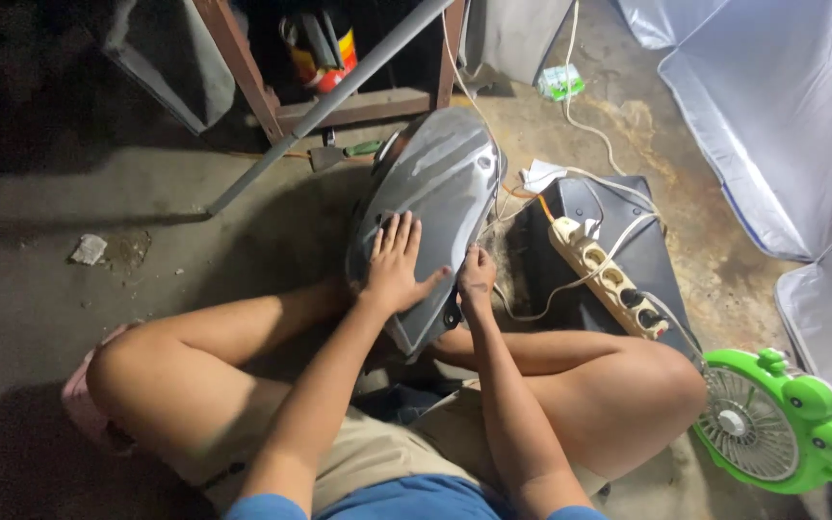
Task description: The person sits on the floor and sands a grey car part using a sanding block. They rub the surface repeatedly with both hands, occasionally pausing to inspect the texture.
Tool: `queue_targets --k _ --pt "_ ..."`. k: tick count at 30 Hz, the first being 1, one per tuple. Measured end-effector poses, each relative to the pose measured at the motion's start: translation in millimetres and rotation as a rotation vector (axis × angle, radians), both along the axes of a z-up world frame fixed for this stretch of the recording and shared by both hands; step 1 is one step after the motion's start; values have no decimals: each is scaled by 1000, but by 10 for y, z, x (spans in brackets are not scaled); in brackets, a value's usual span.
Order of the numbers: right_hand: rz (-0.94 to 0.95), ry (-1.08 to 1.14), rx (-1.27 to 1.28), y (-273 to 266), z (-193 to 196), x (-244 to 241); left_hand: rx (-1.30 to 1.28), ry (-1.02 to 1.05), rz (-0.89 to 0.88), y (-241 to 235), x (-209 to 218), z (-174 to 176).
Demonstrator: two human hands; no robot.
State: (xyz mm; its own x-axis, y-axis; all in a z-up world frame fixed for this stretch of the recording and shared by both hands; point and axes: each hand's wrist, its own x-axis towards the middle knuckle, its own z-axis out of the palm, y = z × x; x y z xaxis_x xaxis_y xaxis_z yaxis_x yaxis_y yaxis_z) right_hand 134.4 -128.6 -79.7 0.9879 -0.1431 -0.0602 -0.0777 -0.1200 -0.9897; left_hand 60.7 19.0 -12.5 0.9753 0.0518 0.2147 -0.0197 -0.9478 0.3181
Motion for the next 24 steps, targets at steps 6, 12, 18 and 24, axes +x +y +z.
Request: queue_targets --k 6,12,18,24 --pt "1 2 -12 35 -181 106 11 -46 -40 -308 -716 241" --pt "17 -12 52 23 45 42 13 -55 -90 -287 -763 178" --pt "36 -7 93 -15 -30 52 22 149 -73 -195 171 108" --pt "1 12 38 44 -177 116 -2 -83 -135 -472 -681 162"
